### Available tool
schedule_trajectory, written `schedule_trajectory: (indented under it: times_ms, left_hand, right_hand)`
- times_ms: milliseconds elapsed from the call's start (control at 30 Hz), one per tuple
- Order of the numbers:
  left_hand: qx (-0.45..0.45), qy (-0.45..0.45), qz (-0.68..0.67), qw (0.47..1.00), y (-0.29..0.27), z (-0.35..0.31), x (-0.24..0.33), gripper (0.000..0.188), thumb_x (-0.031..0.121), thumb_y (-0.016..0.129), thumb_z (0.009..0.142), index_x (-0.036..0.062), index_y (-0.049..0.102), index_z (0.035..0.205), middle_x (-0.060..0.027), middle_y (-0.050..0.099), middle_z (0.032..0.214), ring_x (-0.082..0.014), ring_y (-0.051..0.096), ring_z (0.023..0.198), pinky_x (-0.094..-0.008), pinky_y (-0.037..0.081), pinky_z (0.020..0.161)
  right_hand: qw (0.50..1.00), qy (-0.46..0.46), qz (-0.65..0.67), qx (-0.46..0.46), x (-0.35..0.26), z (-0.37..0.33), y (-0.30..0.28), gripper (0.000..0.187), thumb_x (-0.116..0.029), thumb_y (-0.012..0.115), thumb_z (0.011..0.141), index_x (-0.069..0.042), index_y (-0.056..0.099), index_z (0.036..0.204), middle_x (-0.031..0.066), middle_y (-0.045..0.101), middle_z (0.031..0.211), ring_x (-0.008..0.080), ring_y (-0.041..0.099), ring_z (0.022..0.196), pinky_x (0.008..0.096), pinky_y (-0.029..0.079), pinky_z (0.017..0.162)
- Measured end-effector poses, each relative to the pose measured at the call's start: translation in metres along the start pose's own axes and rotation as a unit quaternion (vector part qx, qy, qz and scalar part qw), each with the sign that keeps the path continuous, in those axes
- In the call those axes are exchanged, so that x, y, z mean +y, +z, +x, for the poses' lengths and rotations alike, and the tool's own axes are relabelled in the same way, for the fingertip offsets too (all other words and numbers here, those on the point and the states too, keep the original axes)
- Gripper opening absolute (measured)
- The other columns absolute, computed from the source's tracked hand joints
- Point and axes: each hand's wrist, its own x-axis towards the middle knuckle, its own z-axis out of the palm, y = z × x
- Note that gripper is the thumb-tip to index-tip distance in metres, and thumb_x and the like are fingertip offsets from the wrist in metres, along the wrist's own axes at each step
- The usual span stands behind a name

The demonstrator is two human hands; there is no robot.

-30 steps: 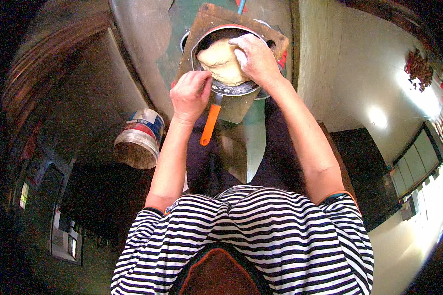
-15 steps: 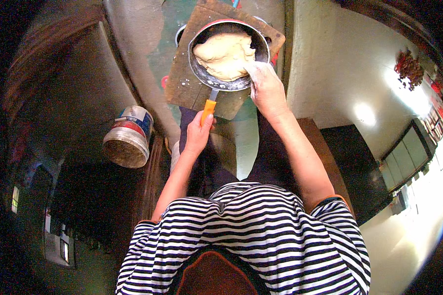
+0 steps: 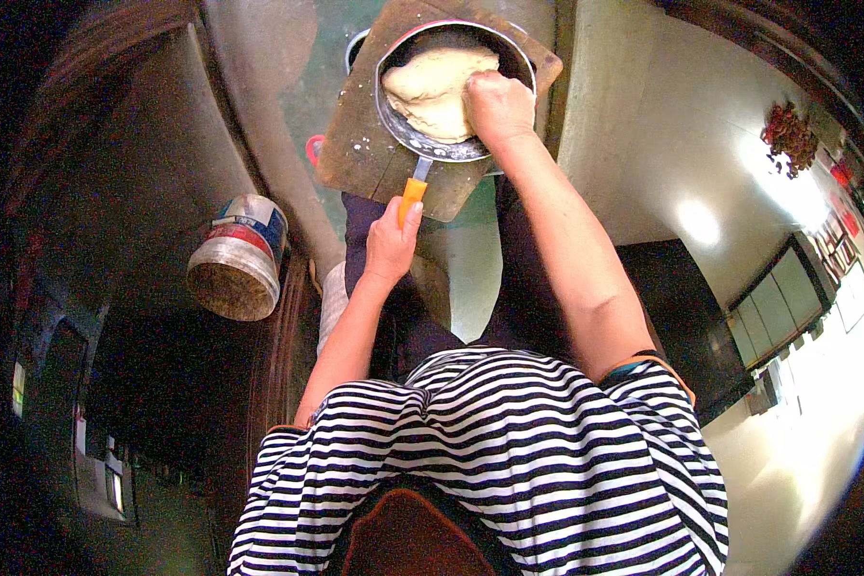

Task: The person kneads a large mass of dough inside a small orange pot using both hands. They repeatedly press, fold, and turn the dough while holding the pot steady with the left hand. The task continues throughout the clip without visible completion.

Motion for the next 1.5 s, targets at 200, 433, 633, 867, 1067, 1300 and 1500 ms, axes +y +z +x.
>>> schedule_trajectory:
  times_ms: [200,433,633,867,1067,1300,1500]
  left_hand:
    - [0.018,-0.007,0.014,1.0,-0.003,-0.001,0.001,0.04,0.048,0.047,0.098,0.0092,0.054,0.104,-0.0249,0.065,0.078,-0.0477,0.062,0.08,-0.0573,0.046,0.068]
    - [0.006,0.0,0.017,1.0,-0.001,-0.001,0.009,0.04,0.048,0.045,0.098,0.0092,0.052,0.106,-0.0248,0.065,0.079,-0.0482,0.062,0.08,-0.0579,0.046,0.069]
    - [0.001,-0.013,0.048,0.999,-0.004,0.0,0.008,0.039,0.046,0.045,0.098,0.009,0.051,0.109,-0.0248,0.066,0.081,-0.0479,0.063,0.082,-0.0579,0.047,0.07]
    - [-0.007,-0.014,0.036,0.999,-0.002,-0.002,0.01,0.039,0.045,0.046,0.098,0.0083,0.05,0.108,-0.0252,0.066,0.08,-0.048,0.063,0.081,-0.0579,0.047,0.071]
    - [-0.012,-0.011,0.04,0.999,-0.007,-0.003,0.014,0.038,0.045,0.046,0.098,0.0082,0.05,0.106,-0.0251,0.066,0.08,-0.0482,0.063,0.08,-0.0584,0.047,0.07]
    - [-0.009,-0.016,0.035,0.999,-0.004,-0.002,0.011,0.038,0.045,0.046,0.098,0.0083,0.051,0.107,-0.0251,0.066,0.081,-0.0482,0.063,0.081,-0.0587,0.046,0.07]
    - [-0.021,-0.011,0.045,0.999,-0.012,-0.001,0.015,0.04,0.046,0.046,0.098,0.008,0.052,0.108,-0.0253,0.066,0.082,-0.0479,0.063,0.082,-0.058,0.047,0.071]
  right_hand:
    - [0.998,-0.006,0.007,-0.068,-0.006,0.01,-0.041,0.02,-0.017,0.06,0.084,-0.007,0.069,0.099,0.014,0.067,0.103,0.0315,0.066,0.095,0.0413,0.055,0.08]
    - [0.987,-0.12,-0.041,-0.096,0.003,0.04,-0.031,0.041,-0.006,0.054,0.082,0.002,0.056,0.122,0.0248,0.063,0.109,0.0372,0.063,0.103,0.0439,0.052,0.086]
    - [0.98,-0.086,0.006,-0.177,0.0,0.054,-0.05,0.047,-0.021,0.077,0.071,-0.002,0.058,0.11,0.0223,0.064,0.099,0.0403,0.062,0.097,0.0472,0.05,0.085]
    - [0.987,-0.018,0.111,-0.111,-0.007,0.032,-0.049,0.054,-0.025,0.086,0.063,-0.006,0.054,0.102,0.0182,0.064,0.09,0.0374,0.063,0.089,0.0449,0.05,0.078]
    - [0.984,-0.026,0.172,-0.044,-0.021,0.005,-0.072,0.047,-0.017,0.084,0.065,-0.007,0.05,0.097,0.0145,0.062,0.087,0.036,0.062,0.085,0.0423,0.049,0.074]
    - [0.997,-0.045,0.043,0.037,-0.036,-0.007,-0.074,0.046,-0.024,0.083,0.067,-0.007,0.049,0.094,0.0128,0.057,0.093,0.0354,0.058,0.092,0.0428,0.047,0.079]
    - [0.977,-0.01,0.182,0.115,-0.027,-0.003,-0.053,0.063,-0.04,0.084,0.067,-0.005,0.056,0.113,0.0145,0.059,0.101,0.0332,0.058,0.101,0.0437,0.049,0.084]
